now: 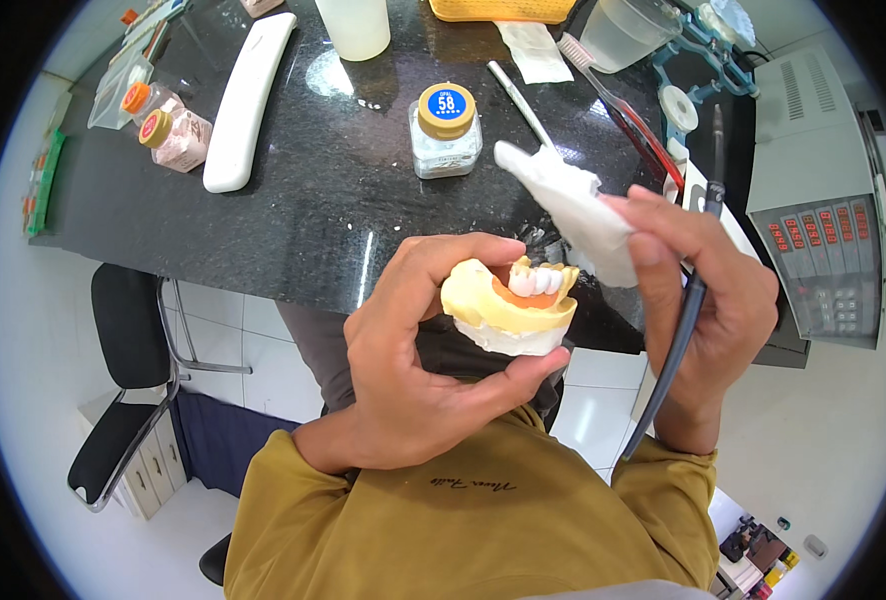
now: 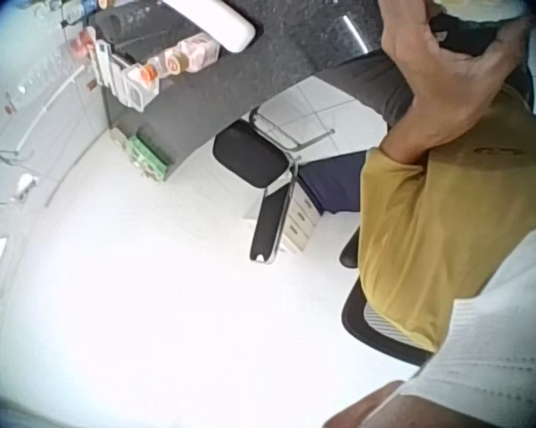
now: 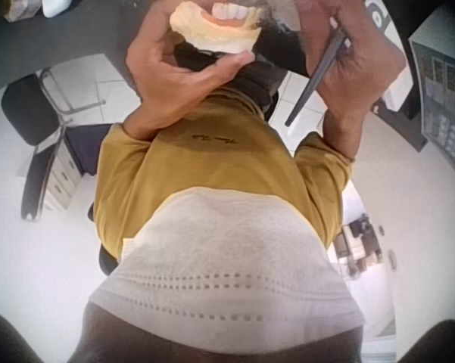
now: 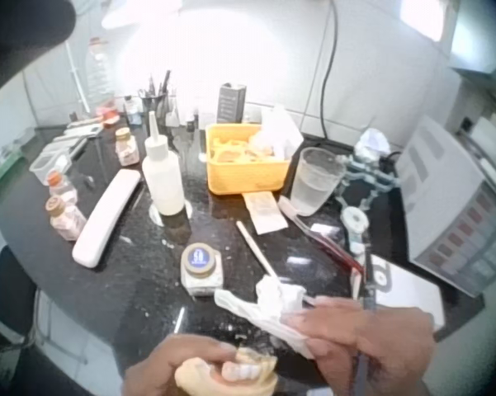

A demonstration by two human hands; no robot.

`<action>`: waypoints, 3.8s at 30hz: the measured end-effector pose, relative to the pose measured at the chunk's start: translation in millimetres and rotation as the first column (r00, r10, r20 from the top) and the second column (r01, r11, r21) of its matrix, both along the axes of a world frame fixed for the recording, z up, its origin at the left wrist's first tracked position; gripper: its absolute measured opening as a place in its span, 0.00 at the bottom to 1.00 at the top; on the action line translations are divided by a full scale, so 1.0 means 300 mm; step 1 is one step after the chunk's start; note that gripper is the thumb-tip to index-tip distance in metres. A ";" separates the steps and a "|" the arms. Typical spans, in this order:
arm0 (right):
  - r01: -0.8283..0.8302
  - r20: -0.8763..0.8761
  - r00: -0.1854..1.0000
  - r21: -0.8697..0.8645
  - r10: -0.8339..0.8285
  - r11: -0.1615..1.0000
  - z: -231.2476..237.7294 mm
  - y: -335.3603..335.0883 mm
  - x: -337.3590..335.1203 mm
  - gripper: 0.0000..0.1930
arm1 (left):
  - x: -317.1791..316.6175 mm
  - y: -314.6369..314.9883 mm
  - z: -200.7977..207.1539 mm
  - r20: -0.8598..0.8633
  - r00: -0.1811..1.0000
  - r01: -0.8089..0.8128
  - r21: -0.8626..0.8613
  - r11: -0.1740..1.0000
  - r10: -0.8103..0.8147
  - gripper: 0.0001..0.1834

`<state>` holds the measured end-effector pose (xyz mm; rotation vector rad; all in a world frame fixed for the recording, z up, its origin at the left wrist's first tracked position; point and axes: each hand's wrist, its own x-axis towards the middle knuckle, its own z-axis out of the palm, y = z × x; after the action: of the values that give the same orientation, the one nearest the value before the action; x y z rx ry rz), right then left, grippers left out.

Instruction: The person applies a white paste to a dental cast using a small brush. They repeatedly dip the brush into a pile of paste on the table and carefully coat the teeth and gum areas of the cast, occasionally wiping the brush with a tissue.

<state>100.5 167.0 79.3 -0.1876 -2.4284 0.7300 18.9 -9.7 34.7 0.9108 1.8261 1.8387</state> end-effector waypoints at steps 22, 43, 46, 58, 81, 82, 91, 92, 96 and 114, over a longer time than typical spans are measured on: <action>-0.342 -0.020 0.934 0.231 0.356 0.911 -0.015 0.003 -0.020 0.10 | 0.007 0.023 -0.027 -0.065 0.992 -0.105 0.063 0.992 0.109 0.34; 0.498 -0.309 0.844 0.147 -0.439 0.855 0.016 0.446 0.066 0.16 | -0.004 0.031 -0.043 0.022 0.998 -0.054 0.170 0.984 0.051 0.38; 0.366 -0.421 0.827 -0.098 -0.372 0.925 -0.013 0.377 0.119 0.18 | -0.005 0.036 -0.043 0.036 0.998 -0.053 0.170 0.984 0.048 0.38; 0.143 -0.122 0.943 -0.692 -0.310 0.708 -0.223 0.027 0.207 0.08 | 0.001 0.067 -0.084 0.034 0.984 -0.177 0.118 0.977 0.174 0.41; 0.214 -0.112 0.933 -0.591 -0.342 0.778 -0.290 0.025 0.178 0.05 | -0.024 0.088 -0.128 -0.238 0.941 -0.231 0.075 0.970 0.242 0.28; 0.217 -0.125 0.928 -0.586 -0.352 0.781 -0.292 0.026 0.179 0.05 | -0.024 0.086 -0.128 -0.235 0.941 -0.232 0.071 0.970 0.242 0.28; 0.202 -0.091 0.941 -0.624 -0.327 0.755 -0.283 0.027 0.183 0.05 | -0.020 0.091 -0.132 -0.267 0.932 -0.238 0.059 0.969 0.245 0.28; 0.201 -0.102 0.938 -0.620 -0.331 0.758 -0.284 0.027 0.180 0.05 | -0.020 0.090 -0.132 -0.266 0.933 -0.235 0.057 0.970 0.241 0.28; 0.262 -0.038 0.925 -0.655 -0.378 0.708 -0.267 0.013 0.174 0.05 | -0.024 0.083 -0.132 -0.276 0.932 -0.226 0.058 0.972 0.233 0.29; -0.238 -0.405 0.913 -0.604 -0.037 0.761 -0.206 -0.051 0.185 0.12 | -0.020 0.095 -0.157 -0.475 0.821 -0.275 0.158 0.948 0.317 0.29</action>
<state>156.0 151.8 17.4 -0.1515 -1.7271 1.4915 12.9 18.8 -12.3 1.2889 2.3267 2.0081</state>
